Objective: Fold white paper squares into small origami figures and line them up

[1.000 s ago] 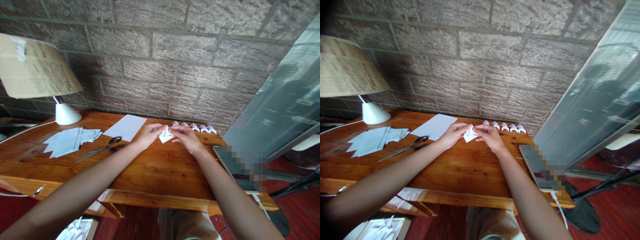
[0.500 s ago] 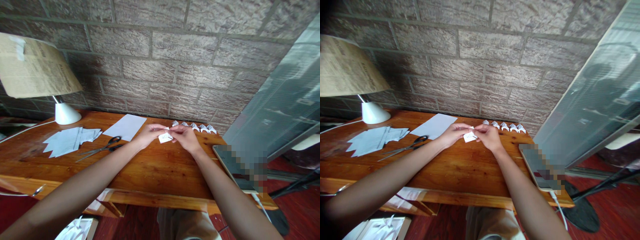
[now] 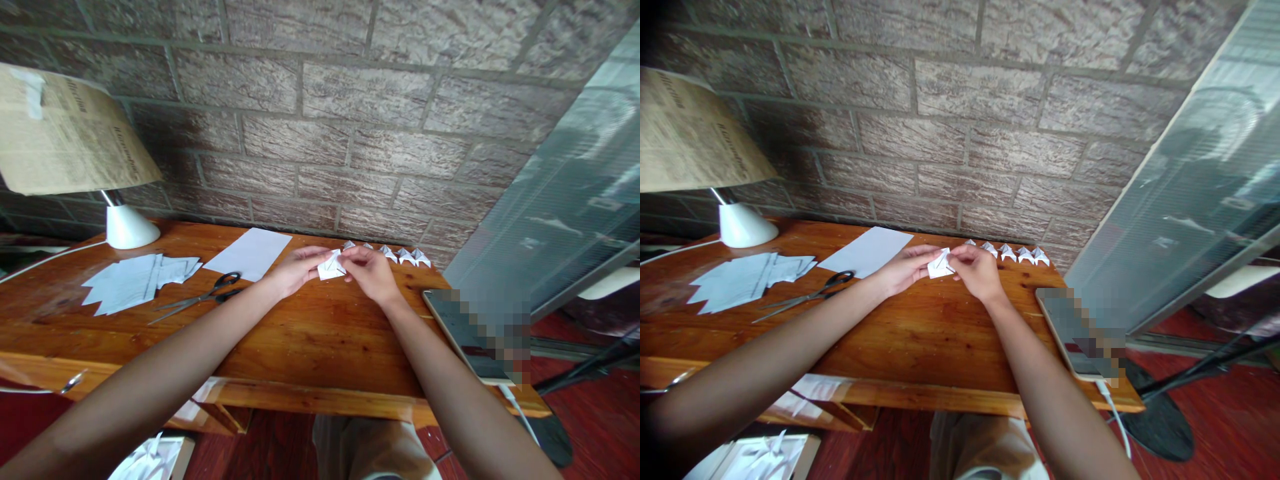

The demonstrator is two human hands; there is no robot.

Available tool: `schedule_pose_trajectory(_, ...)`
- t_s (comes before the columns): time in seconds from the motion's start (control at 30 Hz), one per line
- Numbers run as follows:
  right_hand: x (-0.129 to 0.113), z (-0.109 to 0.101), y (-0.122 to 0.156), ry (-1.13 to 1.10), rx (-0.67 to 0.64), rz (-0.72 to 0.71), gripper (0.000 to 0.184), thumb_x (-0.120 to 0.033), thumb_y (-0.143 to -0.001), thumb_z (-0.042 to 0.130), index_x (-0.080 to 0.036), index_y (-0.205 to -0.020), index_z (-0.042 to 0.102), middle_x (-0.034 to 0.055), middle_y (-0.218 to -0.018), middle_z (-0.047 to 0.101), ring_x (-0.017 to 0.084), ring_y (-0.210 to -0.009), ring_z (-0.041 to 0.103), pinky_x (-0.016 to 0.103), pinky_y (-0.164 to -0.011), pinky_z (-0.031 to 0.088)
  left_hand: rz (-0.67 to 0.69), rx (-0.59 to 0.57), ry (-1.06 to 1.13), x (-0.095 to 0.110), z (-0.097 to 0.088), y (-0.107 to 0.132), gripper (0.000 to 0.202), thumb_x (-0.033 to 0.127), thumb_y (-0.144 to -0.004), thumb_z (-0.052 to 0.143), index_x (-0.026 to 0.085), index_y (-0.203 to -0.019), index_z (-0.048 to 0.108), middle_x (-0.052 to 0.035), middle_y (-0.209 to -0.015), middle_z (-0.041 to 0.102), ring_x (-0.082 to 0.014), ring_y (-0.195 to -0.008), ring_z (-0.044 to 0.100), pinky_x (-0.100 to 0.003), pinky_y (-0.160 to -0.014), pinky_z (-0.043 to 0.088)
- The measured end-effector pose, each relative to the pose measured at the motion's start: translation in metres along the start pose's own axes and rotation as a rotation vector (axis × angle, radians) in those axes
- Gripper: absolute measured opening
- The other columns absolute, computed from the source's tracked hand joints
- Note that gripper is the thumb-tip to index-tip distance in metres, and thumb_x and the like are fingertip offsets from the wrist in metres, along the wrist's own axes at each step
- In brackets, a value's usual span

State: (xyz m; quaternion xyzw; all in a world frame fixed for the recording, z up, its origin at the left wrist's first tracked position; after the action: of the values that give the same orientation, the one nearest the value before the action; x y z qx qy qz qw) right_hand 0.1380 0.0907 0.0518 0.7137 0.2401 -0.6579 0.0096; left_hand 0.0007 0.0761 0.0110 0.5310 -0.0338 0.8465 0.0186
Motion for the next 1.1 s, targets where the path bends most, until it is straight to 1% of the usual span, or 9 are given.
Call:
schedule_pose_trajectory(0.13, 0.002, 0.001, 0.0, 0.006, -0.01, 0.001, 0.033, -0.044, -0.063, 0.079, -0.017, -0.077, 0.066, 0.0027, -0.071, 0.068, 0.013, -0.058, 0.059, 0.024, -0.047, 0.051, 0.003, -0.008, -0.019, 0.0, -0.001, 0.0, 0.033, 0.03, -0.06, 0.086, 0.013, -0.084, 0.072, -0.0078, -0.09, 0.073, -0.0175, -0.086, 0.067, -0.037, -0.093, 0.049)
schedule_pose_trajectory(0.23, 0.002, 0.002, -0.001, 0.004, -0.022, 0.006, 0.031, -0.042, -0.064, 0.078, -0.017, -0.076, 0.066, 0.0026, -0.071, 0.068, 0.013, -0.059, 0.058, 0.023, -0.047, 0.05, 0.026, 0.015, -0.054, 0.002, -0.002, 0.0, 0.034, 0.028, -0.057, 0.087, 0.012, -0.083, 0.073, -0.0074, -0.088, 0.073, -0.0176, -0.084, 0.067, -0.037, -0.091, 0.049)
schedule_pose_trajectory(0.37, 0.001, 0.002, 0.0, -0.011, -0.023, 0.017, 0.028, -0.04, -0.064, 0.077, -0.017, -0.075, 0.066, 0.0025, -0.071, 0.068, 0.013, -0.06, 0.058, 0.022, -0.047, 0.048, 0.132, 0.053, -0.18, 0.012, -0.002, 0.003, 0.034, 0.028, -0.054, 0.086, 0.013, -0.081, 0.073, -0.0057, -0.082, 0.073, -0.0174, -0.076, 0.065, -0.036, -0.083, 0.049)
schedule_pose_trajectory(0.5, -0.001, 0.002, 0.0, -0.039, -0.052, 0.023, 0.031, -0.044, -0.065, 0.077, -0.018, -0.08, 0.07, 0.0024, -0.074, 0.069, 0.014, -0.064, 0.059, 0.023, -0.05, 0.049, 0.218, 0.031, -0.289, 0.02, 0.001, 0.004, 0.03, 0.032, -0.059, 0.083, 0.014, -0.081, 0.074, -0.0058, -0.081, 0.073, -0.018, -0.074, 0.064, -0.033, -0.076, 0.047)
schedule_pose_trajectory(0.63, -0.004, 0.006, 0.001, -0.021, -0.14, 0.018, 0.03, -0.047, -0.07, 0.074, -0.019, -0.083, 0.073, 0.0003, -0.072, 0.068, 0.012, -0.063, 0.057, 0.024, -0.056, 0.05, 0.233, 0.008, -0.34, 0.023, 0.002, 0.004, 0.028, 0.032, -0.061, 0.081, 0.014, -0.082, 0.074, -0.0055, -0.08, 0.073, -0.0182, -0.074, 0.064, -0.031, -0.074, 0.046)
schedule_pose_trajectory(0.8, -0.005, 0.004, 0.001, -0.001, -0.19, 0.029, 0.03, -0.049, -0.075, 0.07, -0.02, -0.08, 0.072, -0.0003, -0.068, 0.065, 0.011, -0.061, 0.056, 0.024, -0.059, 0.048, 0.241, -0.04, -0.365, 0.025, 0.007, 0.006, 0.026, 0.032, -0.063, 0.08, 0.015, -0.082, 0.075, -0.0062, -0.084, 0.074, -0.0192, -0.076, 0.065, -0.031, -0.075, 0.046)
schedule_pose_trajectory(0.93, -0.008, 0.005, 0.0, 0.069, -0.187, -0.042, 0.032, -0.05, -0.076, 0.068, -0.019, -0.074, 0.069, 0.0004, -0.067, 0.063, 0.012, -0.06, 0.053, 0.025, -0.059, 0.047, 0.238, -0.084, -0.374, 0.024, 0.012, 0.007, 0.026, 0.032, -0.064, 0.079, 0.014, -0.083, 0.075, -0.0069, -0.085, 0.074, -0.0205, -0.079, 0.066, -0.033, -0.076, 0.047)
schedule_pose_trajectory(1.03, -0.012, 0.002, 0.001, 0.148, -0.111, -0.149, 0.031, -0.049, -0.08, 0.065, -0.018, -0.073, 0.067, 0.0008, -0.067, 0.062, 0.013, -0.059, 0.051, 0.027, -0.059, 0.044, 0.229, -0.041, -0.325, 0.021, 0.01, 0.006, 0.027, 0.03, -0.061, 0.081, 0.014, -0.082, 0.073, -0.0068, -0.086, 0.073, -0.0201, -0.081, 0.066, -0.034, -0.081, 0.048)
schedule_pose_trajectory(1.1, -0.017, 0.001, 0.003, 0.223, -0.049, -0.232, 0.029, -0.046, -0.083, 0.062, -0.018, -0.076, 0.066, 0.0014, -0.069, 0.062, 0.013, -0.061, 0.052, 0.027, -0.061, 0.043, 0.201, -0.007, -0.242, 0.017, 0.008, 0.005, 0.035, 0.025, -0.058, 0.084, 0.014, -0.089, 0.072, -0.0058, -0.09, 0.072, -0.0189, -0.084, 0.065, -0.035, -0.085, 0.047)
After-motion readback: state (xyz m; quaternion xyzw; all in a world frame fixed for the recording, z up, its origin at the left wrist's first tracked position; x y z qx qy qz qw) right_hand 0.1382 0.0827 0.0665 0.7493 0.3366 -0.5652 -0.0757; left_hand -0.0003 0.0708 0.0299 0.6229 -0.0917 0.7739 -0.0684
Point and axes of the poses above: each hand's wrist, its own y-axis away from the middle knuckle, its own z-axis out of the palm, x = y × z, the point moved 8 cm from there along -y, towards the middle knuckle
